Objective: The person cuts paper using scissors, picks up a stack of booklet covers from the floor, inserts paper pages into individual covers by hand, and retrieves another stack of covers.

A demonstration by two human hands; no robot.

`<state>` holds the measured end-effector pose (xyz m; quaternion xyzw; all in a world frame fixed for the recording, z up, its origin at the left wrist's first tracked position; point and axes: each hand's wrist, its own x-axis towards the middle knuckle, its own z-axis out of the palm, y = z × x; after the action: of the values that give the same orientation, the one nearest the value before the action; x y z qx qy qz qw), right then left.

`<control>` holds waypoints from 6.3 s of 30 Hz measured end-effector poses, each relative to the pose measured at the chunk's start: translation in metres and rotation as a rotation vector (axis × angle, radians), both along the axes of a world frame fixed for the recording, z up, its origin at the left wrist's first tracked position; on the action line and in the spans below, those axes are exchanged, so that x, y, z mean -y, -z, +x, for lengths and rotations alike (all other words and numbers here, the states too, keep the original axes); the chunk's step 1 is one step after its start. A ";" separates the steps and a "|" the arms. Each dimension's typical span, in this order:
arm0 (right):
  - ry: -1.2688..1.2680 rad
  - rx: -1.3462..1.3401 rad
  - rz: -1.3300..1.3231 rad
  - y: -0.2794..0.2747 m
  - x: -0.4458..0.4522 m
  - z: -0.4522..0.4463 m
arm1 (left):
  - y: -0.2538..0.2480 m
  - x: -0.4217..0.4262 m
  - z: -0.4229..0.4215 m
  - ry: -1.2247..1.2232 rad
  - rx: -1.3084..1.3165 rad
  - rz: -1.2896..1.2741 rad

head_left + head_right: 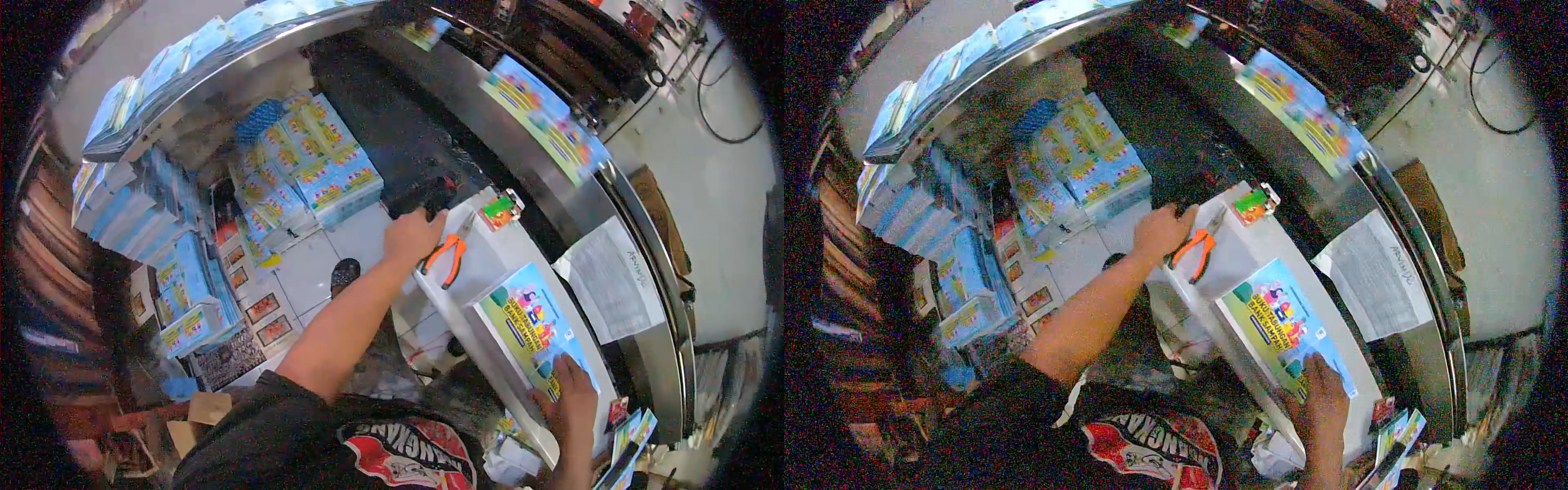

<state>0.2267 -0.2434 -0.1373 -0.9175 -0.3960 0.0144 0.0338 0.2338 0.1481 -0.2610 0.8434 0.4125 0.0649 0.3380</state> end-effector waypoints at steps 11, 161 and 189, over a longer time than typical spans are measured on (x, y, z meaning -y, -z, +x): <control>0.259 -0.013 0.077 -0.090 0.014 0.075 | 0.003 -0.005 0.005 0.007 -0.041 0.072; -0.031 -0.105 -0.067 0.003 -0.008 -0.003 | 0.000 -0.002 0.008 -0.012 -0.117 0.086; 0.235 0.881 0.316 -0.114 0.008 0.227 | 0.007 -0.001 0.009 -0.033 -0.086 0.085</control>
<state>0.4536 -0.2518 -0.0232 -0.8585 -0.2635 -0.4398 0.0033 0.2431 0.1496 -0.2675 0.8521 0.4374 0.0513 0.2828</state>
